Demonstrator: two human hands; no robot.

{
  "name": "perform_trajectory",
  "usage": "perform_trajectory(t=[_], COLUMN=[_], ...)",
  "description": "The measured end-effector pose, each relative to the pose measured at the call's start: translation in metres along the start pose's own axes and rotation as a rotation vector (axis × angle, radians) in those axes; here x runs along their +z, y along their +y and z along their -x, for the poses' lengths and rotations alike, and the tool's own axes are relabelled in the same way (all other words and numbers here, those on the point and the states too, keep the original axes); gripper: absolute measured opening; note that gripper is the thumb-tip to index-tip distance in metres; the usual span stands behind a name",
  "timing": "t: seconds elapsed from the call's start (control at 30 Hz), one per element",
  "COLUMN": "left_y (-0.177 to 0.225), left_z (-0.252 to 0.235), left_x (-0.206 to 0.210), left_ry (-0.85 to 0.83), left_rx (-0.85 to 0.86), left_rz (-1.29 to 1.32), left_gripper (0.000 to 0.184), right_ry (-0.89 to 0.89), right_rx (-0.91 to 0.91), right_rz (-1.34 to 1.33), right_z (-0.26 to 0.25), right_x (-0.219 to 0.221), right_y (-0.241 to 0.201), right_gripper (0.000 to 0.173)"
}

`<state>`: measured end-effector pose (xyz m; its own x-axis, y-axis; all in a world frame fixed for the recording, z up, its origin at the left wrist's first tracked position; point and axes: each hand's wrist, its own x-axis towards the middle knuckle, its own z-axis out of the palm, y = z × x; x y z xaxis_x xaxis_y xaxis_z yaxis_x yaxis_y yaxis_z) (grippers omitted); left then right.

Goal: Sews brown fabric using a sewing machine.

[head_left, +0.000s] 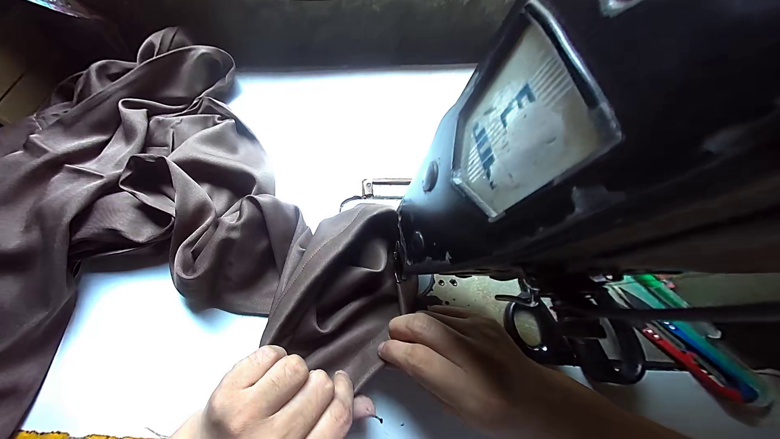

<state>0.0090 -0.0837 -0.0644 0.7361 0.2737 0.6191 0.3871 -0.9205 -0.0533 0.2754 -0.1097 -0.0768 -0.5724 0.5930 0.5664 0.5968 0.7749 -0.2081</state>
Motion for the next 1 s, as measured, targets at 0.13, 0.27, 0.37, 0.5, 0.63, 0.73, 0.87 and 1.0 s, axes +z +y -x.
perform_trajectory(t=[0.13, 0.27, 0.37, 0.5, 0.63, 0.73, 0.87, 1.0], left_y=[0.0002, -0.0017, -0.0020, -0.0007, 0.0024, 0.0019, 0.0008, -0.0002], left_z=[-0.0009, -0.0004, 0.0003, -0.0002, -0.0009, -0.0016, -0.0024, -0.0015], left_x=[-0.0017, -0.0024, -0.0027, -0.0031, -0.0034, -0.0036, -0.0045, -0.0034], left_ry=[-0.003, -0.001, -0.002, -0.009, 0.001, 0.004, -0.008, -0.022], left_rx=[0.018, 0.027, 0.028, 0.020, -0.006, 0.014, 0.051, 0.066], left_rz=[0.000, -0.013, -0.020, -0.024, -0.028, -0.021, -0.007, -0.014], left_gripper=[0.037, 0.034, 0.032, 0.033, 0.033, 0.034, 0.034, 0.033], right_ry=[0.006, -0.006, -0.013, -0.025, 0.003, -0.004, -0.028, -0.059], right_rx=[-0.041, -0.061, -0.078, -0.076, -0.069, -0.083, -0.099, -0.096], right_rz=[-0.002, 0.007, 0.027, 0.019, 0.044, 0.039, 0.025, -0.025], right_z=[-0.0006, 0.0000, -0.0007, -0.0015, -0.0038, -0.0044, -0.0044, -0.0051], right_x=[0.0003, 0.0001, -0.0007, -0.0021, -0.0021, -0.0022, -0.0033, -0.0032], right_y=[0.0007, 0.0010, 0.0004, 0.0014, 0.0044, 0.0050, 0.0058, 0.0057], right_gripper=[0.012, 0.014, 0.015, 0.018, 0.014, 0.012, 0.012, 0.017])
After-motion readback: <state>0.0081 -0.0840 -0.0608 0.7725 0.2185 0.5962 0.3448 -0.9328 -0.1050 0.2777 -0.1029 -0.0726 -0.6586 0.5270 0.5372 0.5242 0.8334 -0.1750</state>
